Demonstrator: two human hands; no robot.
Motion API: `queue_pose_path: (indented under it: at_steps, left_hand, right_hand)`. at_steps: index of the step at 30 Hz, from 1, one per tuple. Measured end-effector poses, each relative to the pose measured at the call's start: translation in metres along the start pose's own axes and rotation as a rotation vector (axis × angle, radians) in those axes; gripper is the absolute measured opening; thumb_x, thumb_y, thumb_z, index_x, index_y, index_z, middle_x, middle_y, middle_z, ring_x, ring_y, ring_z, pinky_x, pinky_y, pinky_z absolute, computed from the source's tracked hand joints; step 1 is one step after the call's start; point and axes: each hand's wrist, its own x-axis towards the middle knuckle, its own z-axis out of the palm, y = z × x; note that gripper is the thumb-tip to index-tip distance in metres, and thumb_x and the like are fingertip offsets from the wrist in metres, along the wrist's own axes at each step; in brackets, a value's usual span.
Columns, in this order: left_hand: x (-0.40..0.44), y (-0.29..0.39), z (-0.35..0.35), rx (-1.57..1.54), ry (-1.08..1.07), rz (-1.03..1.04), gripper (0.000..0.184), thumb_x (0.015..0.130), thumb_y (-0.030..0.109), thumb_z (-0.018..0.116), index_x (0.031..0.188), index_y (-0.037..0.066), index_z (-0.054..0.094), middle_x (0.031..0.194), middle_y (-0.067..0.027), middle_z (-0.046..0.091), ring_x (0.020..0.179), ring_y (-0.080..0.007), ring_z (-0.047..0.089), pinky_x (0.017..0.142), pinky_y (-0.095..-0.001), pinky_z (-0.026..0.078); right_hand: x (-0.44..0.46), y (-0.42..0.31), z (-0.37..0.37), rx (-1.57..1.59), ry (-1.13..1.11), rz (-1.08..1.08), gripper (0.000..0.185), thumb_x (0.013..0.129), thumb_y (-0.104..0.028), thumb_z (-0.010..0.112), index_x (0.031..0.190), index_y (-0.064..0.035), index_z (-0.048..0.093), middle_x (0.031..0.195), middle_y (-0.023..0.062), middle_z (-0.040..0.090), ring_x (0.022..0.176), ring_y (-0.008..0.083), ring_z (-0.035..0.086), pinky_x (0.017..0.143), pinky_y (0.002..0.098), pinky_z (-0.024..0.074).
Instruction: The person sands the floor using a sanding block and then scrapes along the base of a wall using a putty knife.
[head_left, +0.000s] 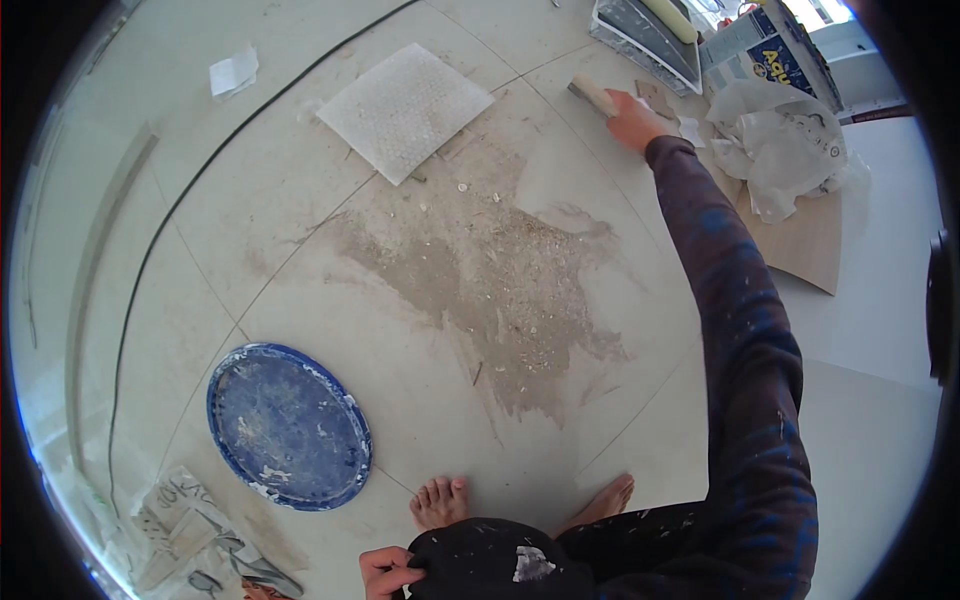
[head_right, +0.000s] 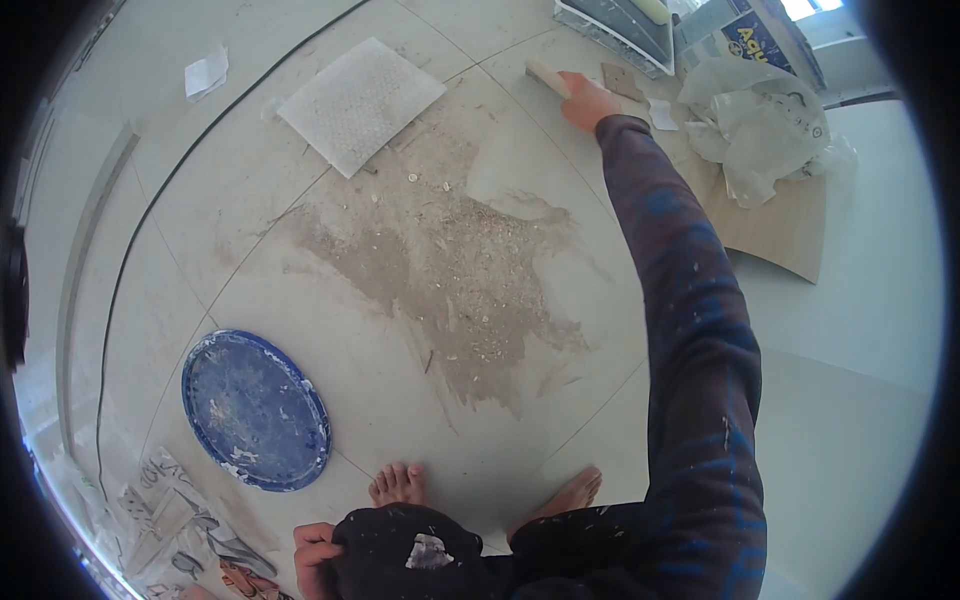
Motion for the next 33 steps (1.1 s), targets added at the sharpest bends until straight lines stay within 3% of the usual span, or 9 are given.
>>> queue_pose_path:
  at_steps: [5, 11, 14, 16, 19, 23, 30, 32, 33]
  left_hand:
    - [-0.014, 0.001, 0.003, -0.087, -0.002, -0.106, 0.068, 0.087, 0.053, 0.068, 0.126, -0.002, 0.057, 0.116, -0.0219, 0.052, 0.104, -0.0276, 0.052, 0.089, -0.0375, 0.044]
    - [-0.02, -0.004, 0.002, -0.026, 0.056, 0.005, 0.067, 0.088, 0.051, 0.065, 0.128, -0.002, 0.055, 0.118, -0.0225, 0.051, 0.104, -0.0282, 0.052, 0.092, -0.0401, 0.044]
    - [-0.021, 0.001, 0.0, 0.02, 0.036, 0.019, 0.063, 0.091, 0.05, 0.062, 0.126, -0.002, 0.056, 0.117, -0.0227, 0.052, 0.105, -0.0286, 0.053, 0.094, -0.041, 0.044]
    - [-0.025, 0.001, 0.004, 0.0, 0.047, 0.019, 0.062, 0.092, 0.05, 0.061, 0.126, -0.003, 0.056, 0.117, -0.0226, 0.052, 0.105, -0.0287, 0.053, 0.094, -0.041, 0.044]
    - [-0.018, 0.0, 0.008, -0.018, 0.012, 0.047, 0.061, 0.095, 0.05, 0.058, 0.125, -0.003, 0.056, 0.117, -0.0225, 0.053, 0.105, -0.0288, 0.053, 0.095, -0.0411, 0.044]
    - [-0.019, 0.0, 0.023, -0.025, -0.015, -0.003, 0.064, 0.097, 0.054, 0.055, 0.125, -0.003, 0.056, 0.116, -0.0225, 0.053, 0.106, -0.029, 0.053, 0.095, -0.0414, 0.044]
    - [-0.012, 0.001, 0.036, -0.003, -0.072, 0.024, 0.065, 0.097, 0.057, 0.055, 0.125, -0.002, 0.056, 0.119, -0.0228, 0.052, 0.107, -0.0296, 0.053, 0.097, -0.0432, 0.044]
    - [-0.021, 0.002, 0.038, -0.043, -0.052, -0.017, 0.075, 0.09, 0.064, 0.062, 0.127, 0.0, 0.055, 0.121, -0.0215, 0.05, 0.108, -0.0298, 0.052, 0.099, -0.0446, 0.043]
    - [-0.022, 0.001, 0.037, -0.037, -0.048, -0.015, 0.076, 0.089, 0.065, 0.064, 0.127, 0.0, 0.055, 0.121, -0.0214, 0.05, 0.109, -0.0298, 0.052, 0.099, -0.0447, 0.043]
  right_hand:
    - [-0.076, -0.045, 0.019, -0.073, -0.145, -0.117, 0.052, 0.085, -0.009, 0.055, 0.136, -0.0135, 0.061, 0.118, 0.0195, 0.071, 0.111, 0.039, 0.066, 0.096, 0.0505, 0.0516]
    - [-0.21, -0.124, -0.007, 0.116, -0.25, -0.161, 0.05, 0.088, -0.005, 0.054, 0.136, -0.0154, 0.06, 0.115, 0.0123, 0.073, 0.1, 0.0325, 0.071, 0.088, 0.0466, 0.0552]
    - [-0.229, -0.132, -0.033, 0.171, -0.329, -0.112, 0.06, 0.082, 0.0, 0.057, 0.14, -0.014, 0.056, 0.119, 0.014, 0.071, 0.104, 0.0338, 0.069, 0.091, 0.0476, 0.0551]
    - [-0.246, -0.121, -0.042, 0.091, -0.22, -0.122, 0.053, 0.087, -0.001, 0.055, 0.139, -0.0145, 0.057, 0.122, 0.0136, 0.07, 0.108, 0.0339, 0.067, 0.089, 0.046, 0.0552]
    - [-0.281, -0.099, -0.005, 0.04, -0.159, -0.17, 0.053, 0.087, 0.001, 0.055, 0.139, -0.0109, 0.055, 0.131, 0.0147, 0.065, 0.114, 0.0357, 0.064, 0.091, 0.0457, 0.0545]
    - [-0.239, -0.075, 0.016, -0.006, -0.054, -0.056, 0.056, 0.085, 0.001, 0.056, 0.141, -0.0052, 0.053, 0.14, 0.0168, 0.06, 0.121, 0.037, 0.06, 0.101, 0.0451, 0.0506]
    - [-0.263, -0.073, 0.024, -0.114, -0.053, -0.137, 0.063, 0.082, 0.004, 0.058, 0.142, -0.0105, 0.055, 0.14, 0.0128, 0.062, 0.123, 0.0348, 0.061, 0.1, 0.0443, 0.0532]
    - [-0.238, -0.067, 0.004, 0.065, -0.152, -0.049, 0.056, 0.088, -0.003, 0.056, 0.144, -0.0091, 0.054, 0.141, 0.0125, 0.062, 0.119, 0.0358, 0.062, 0.096, 0.0471, 0.0542]
    - [-0.247, -0.059, 0.021, 0.022, -0.057, -0.117, 0.054, 0.088, -0.004, 0.056, 0.142, -0.0099, 0.056, 0.14, 0.0118, 0.062, 0.117, 0.0354, 0.063, 0.094, 0.0473, 0.0555]
